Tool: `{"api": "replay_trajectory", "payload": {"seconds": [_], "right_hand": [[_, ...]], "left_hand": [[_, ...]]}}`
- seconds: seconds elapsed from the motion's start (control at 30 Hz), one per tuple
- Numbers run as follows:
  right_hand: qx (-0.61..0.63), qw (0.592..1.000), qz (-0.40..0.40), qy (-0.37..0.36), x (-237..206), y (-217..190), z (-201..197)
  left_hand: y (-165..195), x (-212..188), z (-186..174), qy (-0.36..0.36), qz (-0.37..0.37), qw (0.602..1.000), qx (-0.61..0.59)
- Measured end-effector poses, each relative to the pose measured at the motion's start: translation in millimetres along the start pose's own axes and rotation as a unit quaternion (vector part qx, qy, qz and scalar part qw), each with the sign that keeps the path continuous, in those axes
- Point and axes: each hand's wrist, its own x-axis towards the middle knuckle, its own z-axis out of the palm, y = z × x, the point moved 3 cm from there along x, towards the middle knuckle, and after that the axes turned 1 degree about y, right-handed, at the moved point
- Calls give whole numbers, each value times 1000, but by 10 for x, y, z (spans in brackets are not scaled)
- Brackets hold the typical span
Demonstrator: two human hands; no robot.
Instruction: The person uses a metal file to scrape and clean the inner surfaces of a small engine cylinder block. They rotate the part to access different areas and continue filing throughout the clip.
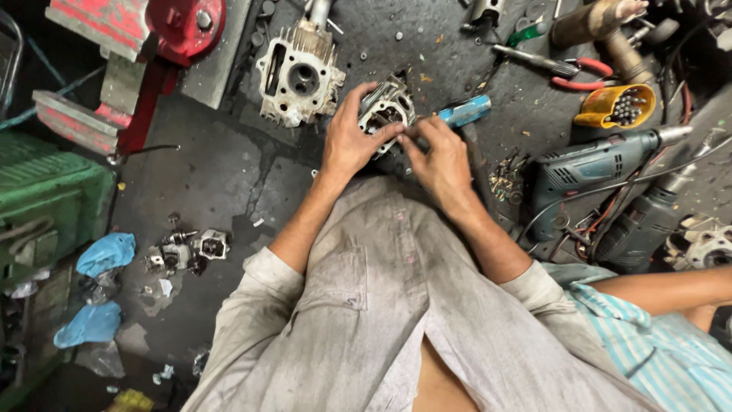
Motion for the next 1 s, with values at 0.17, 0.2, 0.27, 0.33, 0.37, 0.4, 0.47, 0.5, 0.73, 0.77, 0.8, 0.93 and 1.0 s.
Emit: {"api": "replay_trajectory", "payload": {"seconds": [0.17, 0.2, 0.27, 0.33, 0.37, 0.4, 0.47, 0.5, 0.73, 0.77, 0.8, 0.93, 1.0], "right_hand": [[-23, 999, -10, 44, 8, 38, 12], [-29, 998, -18, 54, 21, 49, 6], [1, 1000, 4, 26, 39, 90, 17], [4, 1000, -11, 29, 81, 112, 11], [-9, 999, -27, 38, 88, 112, 4], [-21, 998, -38, 42, 83, 113, 0], [8, 1000, 24, 7, 122, 194, 3], [23, 998, 51, -7, 142, 230, 10], [25, 1000, 10, 1, 149, 250, 61], [24, 1000, 7, 2, 147, 242, 65], [25, 1000, -1, 9, 151, 233, 68], [23, 999, 40, 1, 171, 248, 58], [10, 998, 56, -1, 181, 260, 45]], "left_hand": [[37, 68, 64, 23, -58, 993, 97], [43, 65, 68, 35, -75, 990, 113], [52, 71, 64, 6, -51, 992, 113], [40, 108, 54, -3, -33, 993, 113], [30, 118, 58, -5, -37, 993, 112], [21, 114, 65, -10, -47, 993, 110], [10, 121, 77, 1, -54, 992, 114], [7, 125, 77, 9, -53, 992, 117], [-11, 108, 55, -21, -49, 992, 118], [-13, 109, 56, -31, -48, 992, 112], [-16, 126, 57, -39, -40, 993, 109], [1, 150, 60, -3, -15, 994, 106], [-16, 143, 67, 8, -46, 992, 121]]}}
